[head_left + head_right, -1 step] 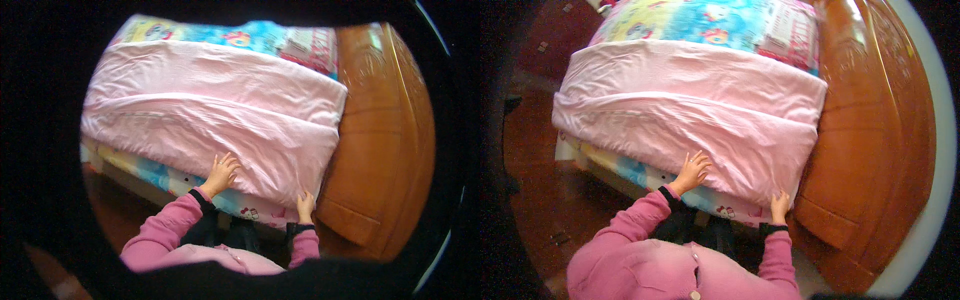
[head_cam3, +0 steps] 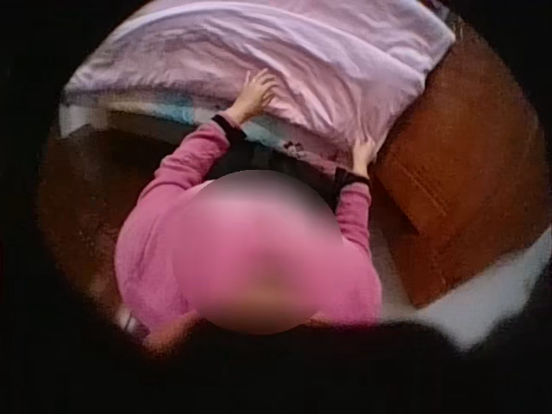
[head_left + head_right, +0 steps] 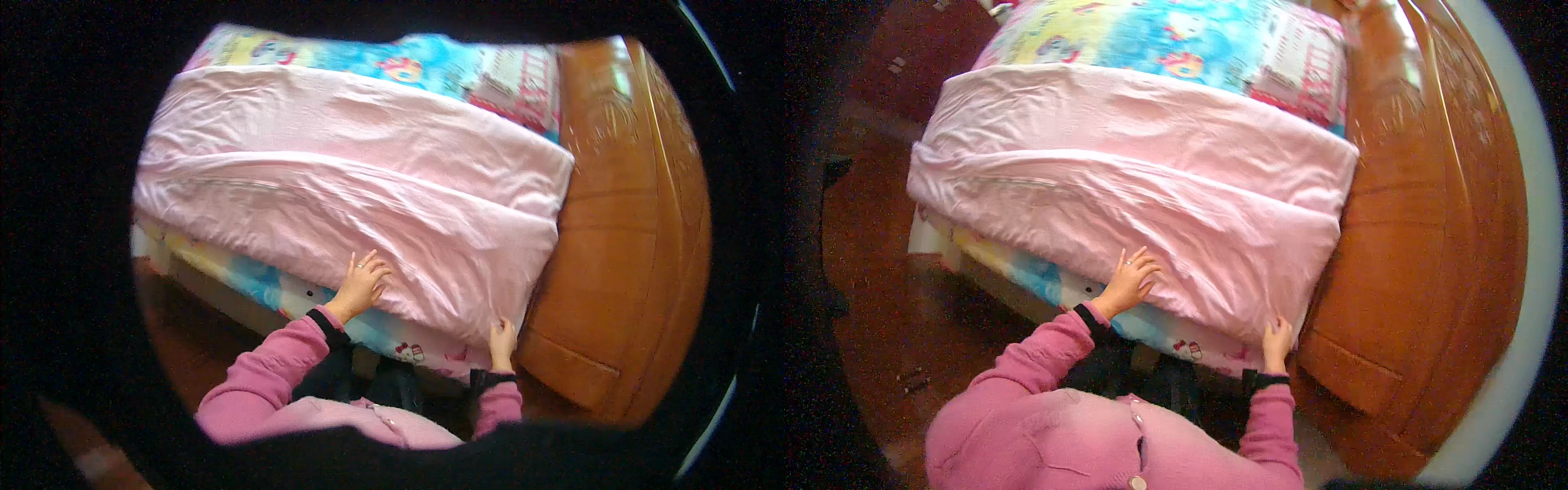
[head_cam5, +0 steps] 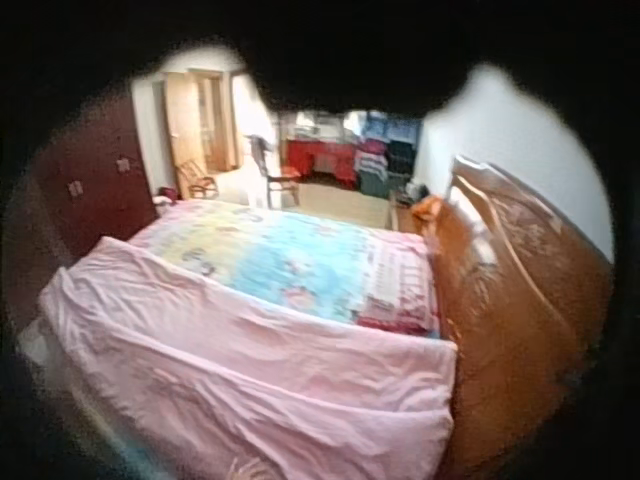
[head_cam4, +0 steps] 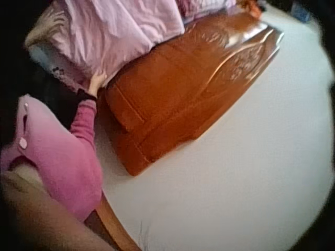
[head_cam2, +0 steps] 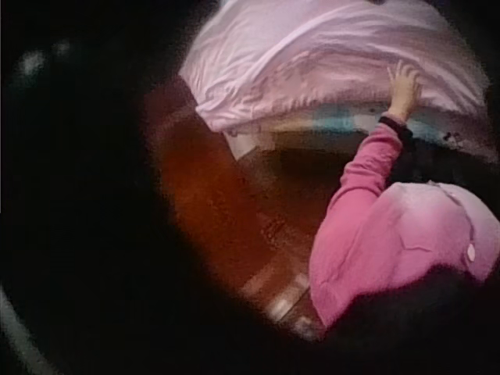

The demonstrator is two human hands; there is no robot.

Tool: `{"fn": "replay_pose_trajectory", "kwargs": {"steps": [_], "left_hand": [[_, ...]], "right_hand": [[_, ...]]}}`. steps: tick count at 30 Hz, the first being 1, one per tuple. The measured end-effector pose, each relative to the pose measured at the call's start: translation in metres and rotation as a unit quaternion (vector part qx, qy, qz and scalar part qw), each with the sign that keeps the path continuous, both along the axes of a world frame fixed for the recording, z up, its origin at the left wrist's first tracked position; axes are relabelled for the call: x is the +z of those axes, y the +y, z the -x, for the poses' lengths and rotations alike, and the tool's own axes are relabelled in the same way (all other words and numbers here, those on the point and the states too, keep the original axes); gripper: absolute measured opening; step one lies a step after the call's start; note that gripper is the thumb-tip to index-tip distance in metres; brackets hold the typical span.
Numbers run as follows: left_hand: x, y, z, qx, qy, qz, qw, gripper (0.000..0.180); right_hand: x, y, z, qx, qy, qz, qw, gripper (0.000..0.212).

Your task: The person folds a pink duvet on a bed with Hello Kitty patterned sheets. They smooth the duvet, fold it in thirds, roll it tightly, and then place the rolled bundle on a nearby chair.

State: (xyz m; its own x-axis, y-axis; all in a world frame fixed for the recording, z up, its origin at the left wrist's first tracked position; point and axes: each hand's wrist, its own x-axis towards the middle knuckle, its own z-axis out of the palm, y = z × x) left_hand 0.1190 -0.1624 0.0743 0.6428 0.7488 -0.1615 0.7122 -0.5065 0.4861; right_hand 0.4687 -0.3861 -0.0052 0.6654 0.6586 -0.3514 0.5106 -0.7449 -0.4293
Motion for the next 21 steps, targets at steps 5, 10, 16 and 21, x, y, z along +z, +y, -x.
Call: {"fn": "replay_pose_trajectory", "kwargs": {"steps": [5, 10, 16, 21], "left_hand": [[0.042, 0.043, 0.055, 0.092, -0.052, -0.007, 0.994, 0.022], [0.057, 0.099, 0.155, 0.132, -0.117, -0.037, 0.984, 0.02], [0.056, 0.163, 0.268, 0.184, -0.16, -0.027, 0.97, 0.014], [0.069, 0.178, 0.335, 0.245, -0.17, -0.017, 0.954, 0.011]], "right_hand": [[0.076, 0.054, 0.0, 0.015, 0.021, -0.107, 0.994, 0.026], [0.121, 0.097, 0.064, 0.003, 0.027, -0.157, 0.987, 0.029], [0.153, 0.175, 0.167, 0.0, 0.016, -0.125, 0.992, 0.03], [0.195, 0.25, 0.239, 0.089, 0.078, -0.193, 0.974, 0.031]]}}
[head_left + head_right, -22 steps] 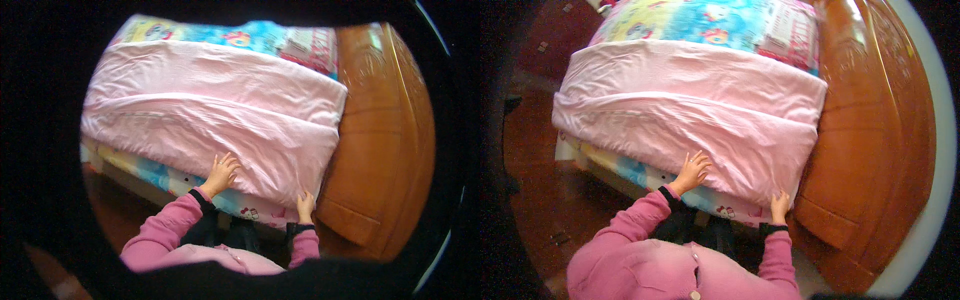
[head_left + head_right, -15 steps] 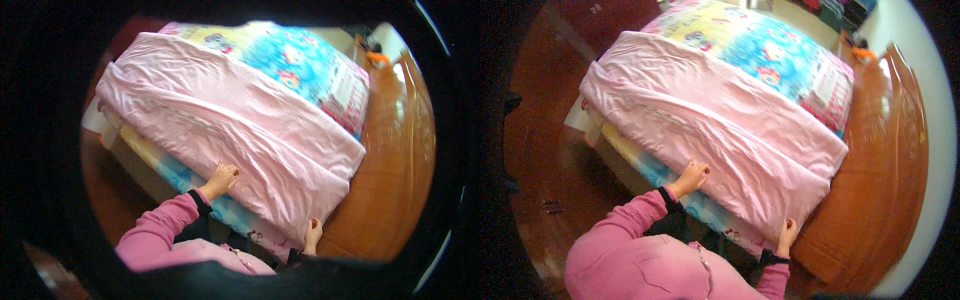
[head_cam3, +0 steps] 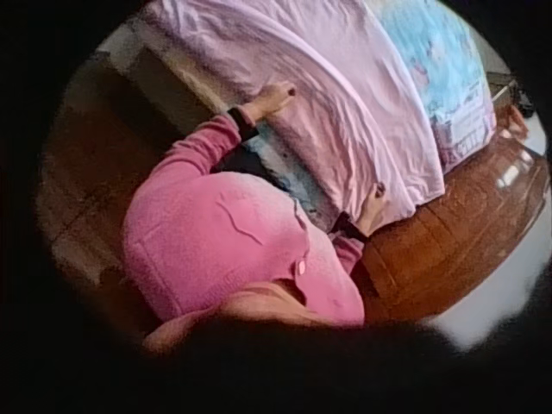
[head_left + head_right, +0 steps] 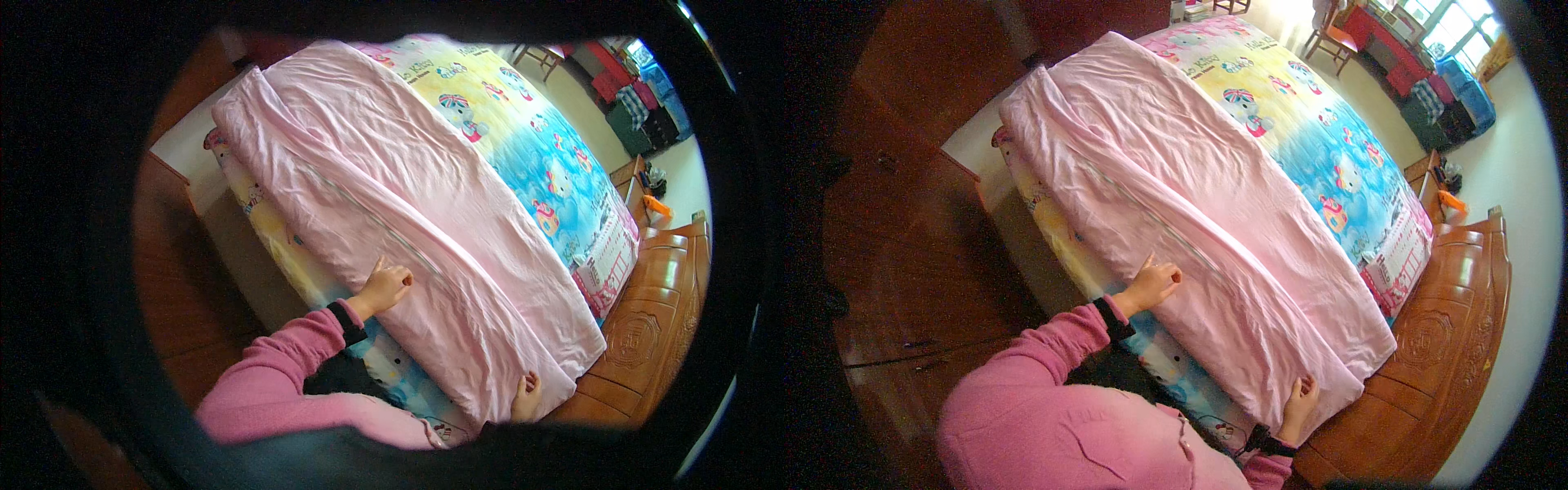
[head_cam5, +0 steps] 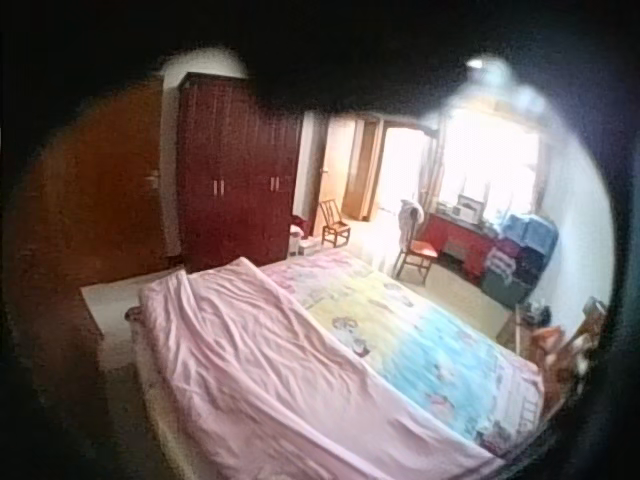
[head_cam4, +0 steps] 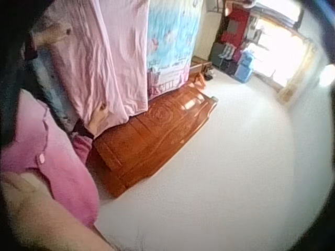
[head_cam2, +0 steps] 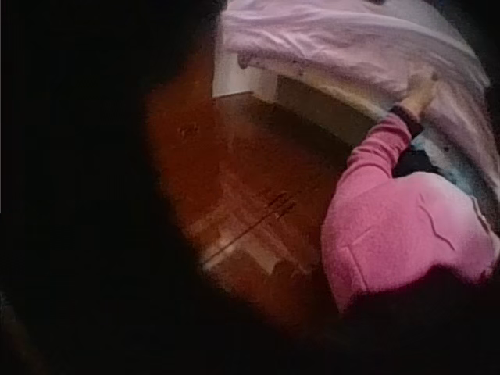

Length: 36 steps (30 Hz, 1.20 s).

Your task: The person folds a pink duvet on a bed with Hello Kitty patterned sheets. They smooth the duvet, fold it in thirds, roll it tightly, and then place the rolled bundle on a nearby chair.

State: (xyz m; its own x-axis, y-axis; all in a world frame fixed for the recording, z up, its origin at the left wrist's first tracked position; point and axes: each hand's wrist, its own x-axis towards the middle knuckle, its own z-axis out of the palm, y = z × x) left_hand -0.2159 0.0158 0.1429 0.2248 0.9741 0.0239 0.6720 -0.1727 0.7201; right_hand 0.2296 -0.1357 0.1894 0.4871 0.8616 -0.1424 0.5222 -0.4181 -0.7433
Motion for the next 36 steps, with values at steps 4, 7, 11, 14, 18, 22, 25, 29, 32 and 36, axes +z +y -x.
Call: {"fn": "replay_pose_trajectory", "kwargs": {"steps": [4, 7, 11, 14, 18, 22, 25, 29, 32, 36], "left_hand": [[0.011, -0.004, 0.039, 0.033, 0.014, 0.006, 0.999, 0.01], [0.026, -0.012, 0.057, 0.056, 0.037, -0.018, 0.998, 0.01], [0.057, -0.018, 0.08, 0.075, 0.055, -0.039, 0.995, 0.013], [0.071, -0.015, 0.104, 0.083, 0.067, -0.04, 0.993, 0.015], [0.073, -0.001, 0.162, 0.112, 0.076, -0.05, 0.99, 0.014], [0.06, 0.021, 0.24, 0.145, 0.076, -0.106, 0.981, 0.01], [0.043, 0.05, 0.318, 0.176, 0.068, -0.113, 0.975, 0.01], [0.023, 0.101, 0.434, 0.212, 0.059, -0.059, 0.974, 0.011], [0.015, 0.134, 0.51, 0.211, 0.045, -0.051, 0.975, 0.009], [0.018, 0.168, 0.58, 0.211, 0.033, -0.021, 0.977, 0.008]], "right_hand": [[0.019, 0.023, 0.027, 0.022, -0.017, 0.009, 1.0, 0.03], [0.013, 0.029, 0.03, 0.046, -0.035, 0.003, 0.998, 0.03], [-0.013, 0.04, 0.041, 0.046, 0.019, -0.011, 0.999, 0.03], [-0.027, 0.056, 0.066, 0.062, 0.016, -0.053, 0.997, 0.028], [-0.017, 0.09, 0.119, 0.126, 0.034, -0.047, 0.99, 0.027], [-0.008, 0.128, 0.188, 0.164, 0.034, -0.037, 0.985, 0.024], [-0.009, 0.159, 0.242, 0.164, 0.015, -0.035, 0.986, 0.024], [-0.003, 0.195, 0.33, 0.139, -0.038, -0.017, 0.989, 0.023], [0.005, 0.223, 0.409, 0.123, -0.001, -0.006, 0.992, 0.022], [0.028, 0.258, 0.497, 0.147, 0.0, -0.009, 0.989, 0.022]]}}
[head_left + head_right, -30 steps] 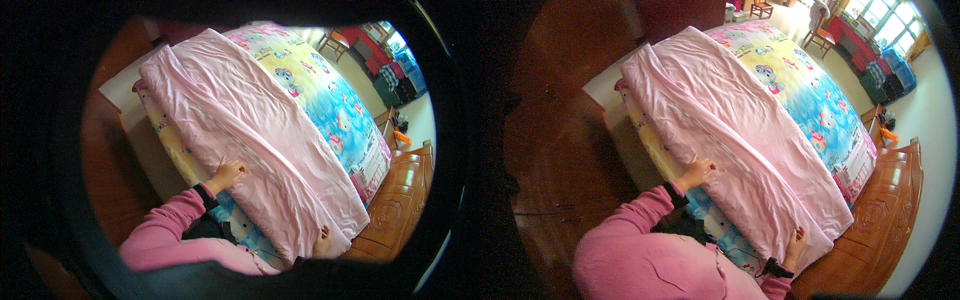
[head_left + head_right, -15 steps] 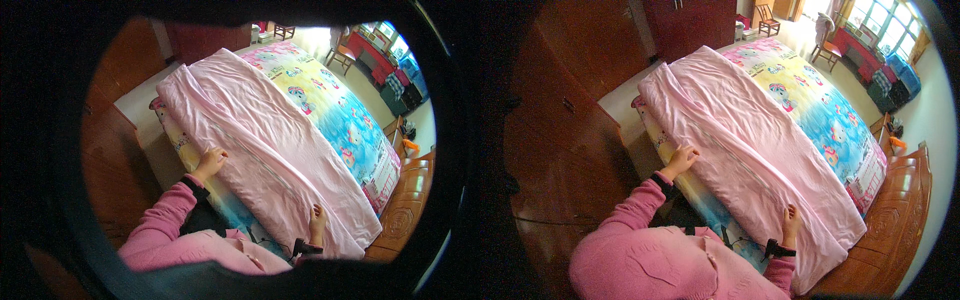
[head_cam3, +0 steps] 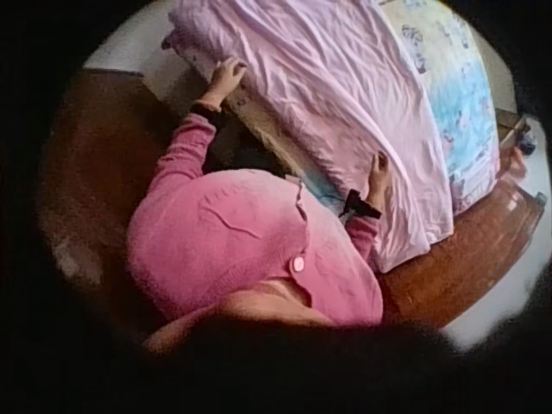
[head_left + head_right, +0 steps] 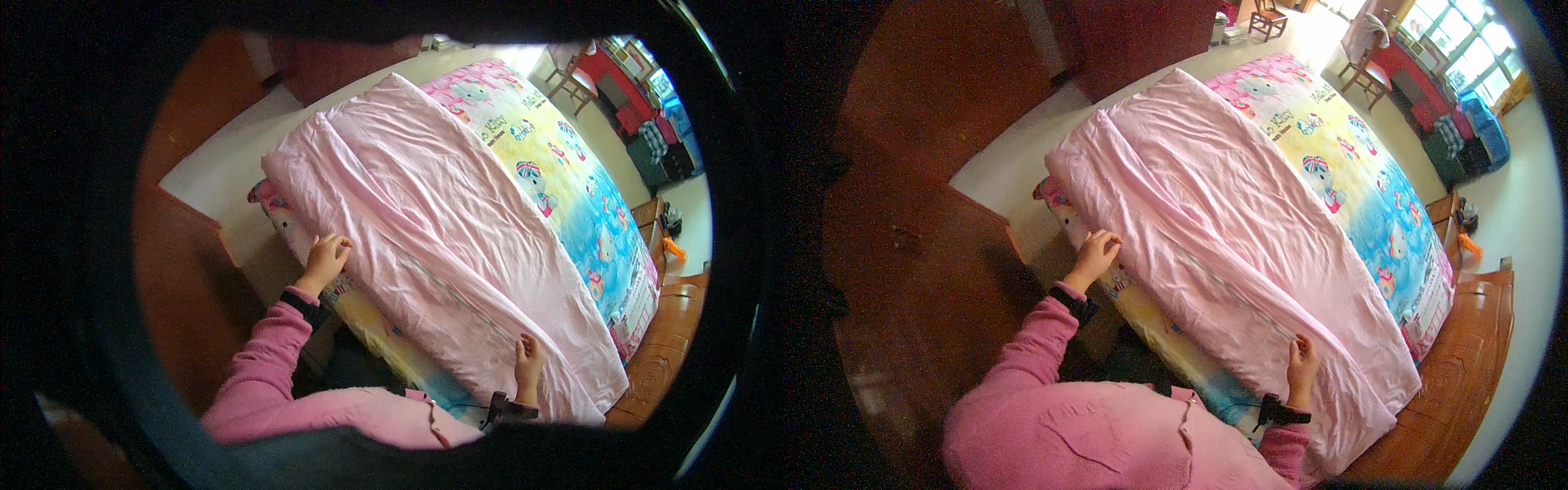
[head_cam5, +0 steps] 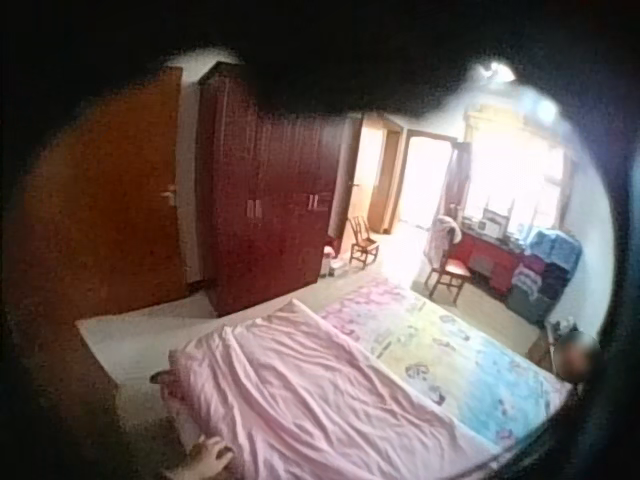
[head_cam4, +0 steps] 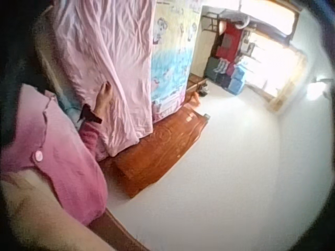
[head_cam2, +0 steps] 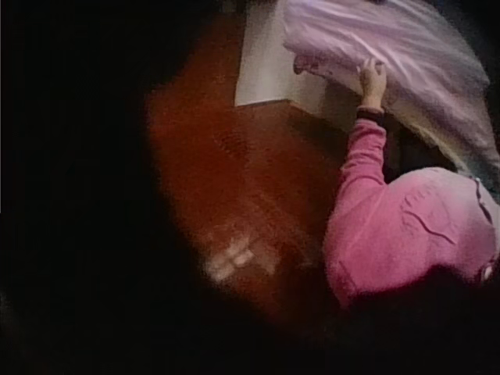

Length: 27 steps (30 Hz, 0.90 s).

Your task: The person folds a pink duvet on a bed with Hello Kitty patterned sheets. They smooth the duvet, fold it in thirds, roll it tightly, and then place the rolled bundle on a nearby chair.

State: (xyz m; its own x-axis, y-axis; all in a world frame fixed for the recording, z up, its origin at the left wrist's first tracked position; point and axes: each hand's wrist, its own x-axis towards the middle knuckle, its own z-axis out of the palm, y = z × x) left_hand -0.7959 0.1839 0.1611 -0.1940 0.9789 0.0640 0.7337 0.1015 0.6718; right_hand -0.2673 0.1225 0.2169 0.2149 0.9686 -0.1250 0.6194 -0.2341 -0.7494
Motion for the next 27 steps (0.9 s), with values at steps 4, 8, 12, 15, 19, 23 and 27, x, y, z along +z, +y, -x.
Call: {"fn": "replay_pose_trajectory", "kwargs": {"steps": [4, 8, 12, 15, 19, 23, 27], "left_hand": [[0.006, 0.028, 0.036, -0.017, -0.001, -0.012, 1.0, 0.011], [0.016, 0.036, 0.044, -0.022, -0.013, 0.001, 1.0, 0.011], [0.039, 0.034, 0.05, -0.025, -0.02, -0.008, 0.999, 0.011], [0.056, 0.036, 0.069, -0.027, 0.05, -0.058, 0.997, 0.01], [0.056, 0.051, 0.118, -0.007, 0.053, -0.079, 0.995, 0.008], [0.034, 0.083, 0.189, -0.001, -0.005, -0.028, 1.0, 0.011], [0.01, 0.132, 0.266, -0.001, -0.03, -0.045, 0.999, 0.01]], "right_hand": [[0.018, 0.02, 0.044, -0.008, -0.009, 0.011, 1.0, 0.024], [0.011, 0.024, 0.05, -0.014, -0.001, -0.004, 1.0, 0.023], [-0.013, 0.035, 0.057, -0.008, 0.01, -0.02, 1.0, 0.022], [-0.027, 0.054, 0.08, -0.005, 0.064, -0.026, 0.998, 0.02], [-0.032, 0.092, 0.126, 0.01, 0.08, -0.025, 0.996, 0.019], [-0.042, 0.135, 0.193, 0.054, 0.052, -0.053, 0.996, 0.022], [-0.047, 0.172, 0.283, 0.041, 0.005, -0.037, 0.998, 0.021]]}}
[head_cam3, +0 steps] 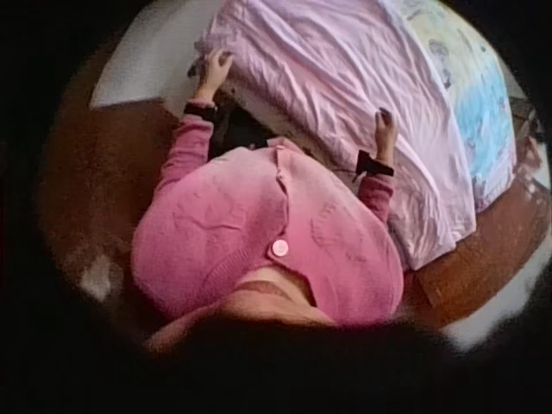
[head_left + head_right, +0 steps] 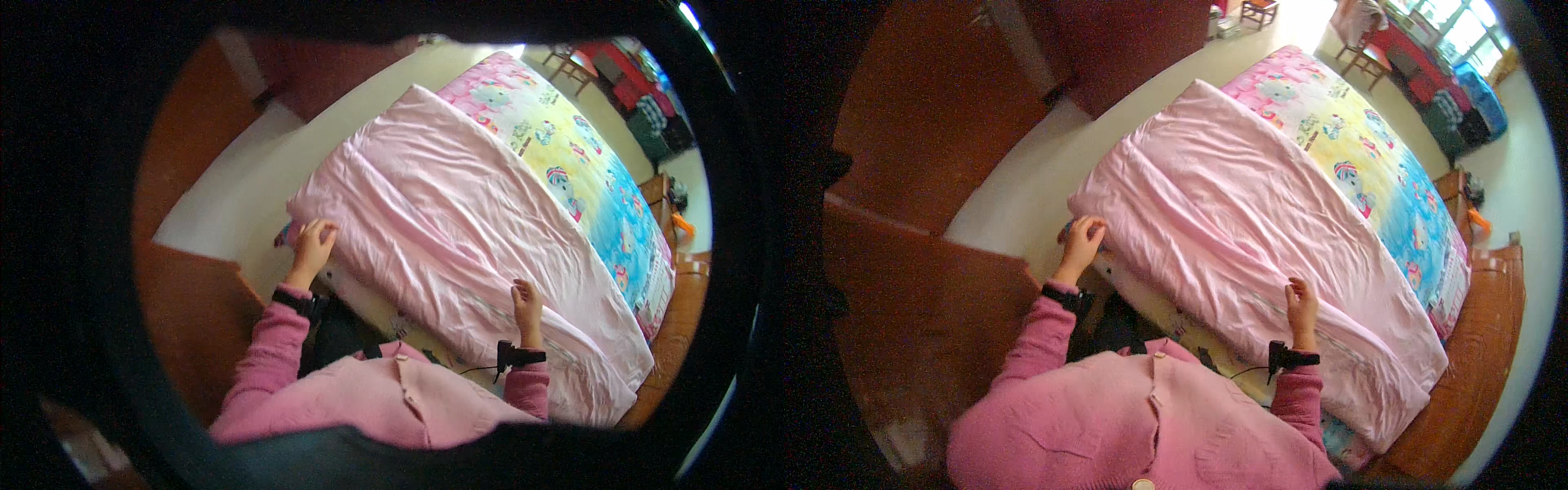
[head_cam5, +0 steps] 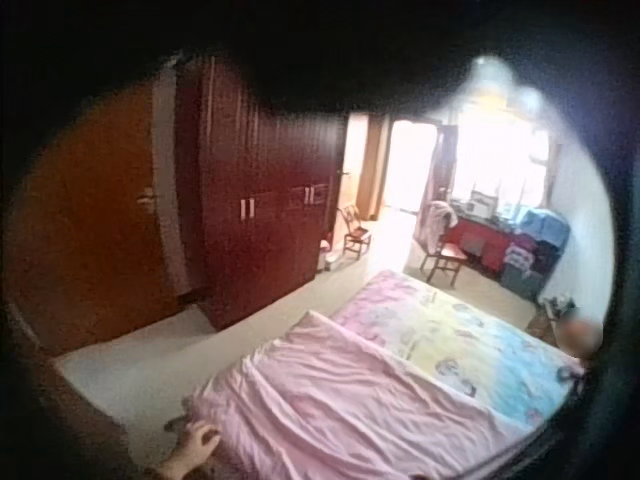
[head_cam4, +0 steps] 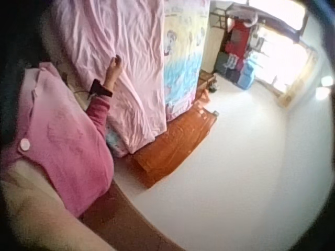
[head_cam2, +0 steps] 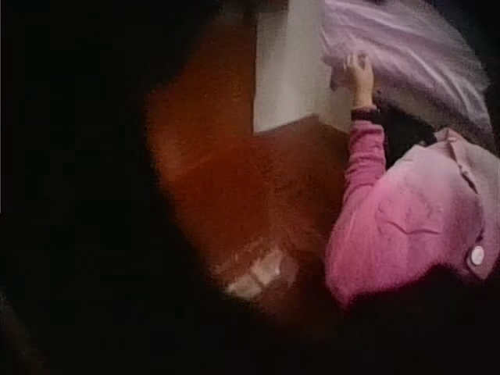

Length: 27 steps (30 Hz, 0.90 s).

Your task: The person folds a pink duvet on a bed with Hello Kitty patterned sheets. They smooth the duvet, fold it in thirds, roll it tightly, and then place the rolled bundle on a nearby chair.

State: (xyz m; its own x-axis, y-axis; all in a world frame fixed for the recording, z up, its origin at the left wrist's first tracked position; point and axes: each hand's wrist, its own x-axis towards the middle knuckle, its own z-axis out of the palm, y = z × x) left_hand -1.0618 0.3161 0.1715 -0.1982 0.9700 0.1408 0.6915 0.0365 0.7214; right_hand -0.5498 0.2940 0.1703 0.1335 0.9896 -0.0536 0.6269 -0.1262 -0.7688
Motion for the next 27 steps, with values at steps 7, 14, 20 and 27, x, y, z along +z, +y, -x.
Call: {"fn": "replay_pose_trajectory", "kwargs": {"steps": [7, 14, 20, 27], "left_hand": [[-0.006, 0.084, 0.094, -0.08, 0.004, 0.017, 0.997, 0.011], [-0.022, 0.156, 0.092, -0.175, 0.001, 0.059, 0.983, 0.012], [-0.018, 0.188, 0.065, -0.284, 0.061, 0.04, 0.956, 0.014], [-0.043, 0.245, 0.083, -0.342, 0.12, 0.071, 0.929, 0.028]], "right_hand": [[0.039, 0.063, 0.125, -0.008, -0.043, -0.038, 0.998, 0.02], [0.027, 0.063, 0.133, -0.068, -0.045, 0.007, 0.997, 0.021], [-0.063, 0.08, 0.132, -0.091, -0.068, 0.096, 0.989, 0.023], [-0.134, 0.127, 0.197, -0.086, -0.111, 0.129, 0.982, 0.035]]}}
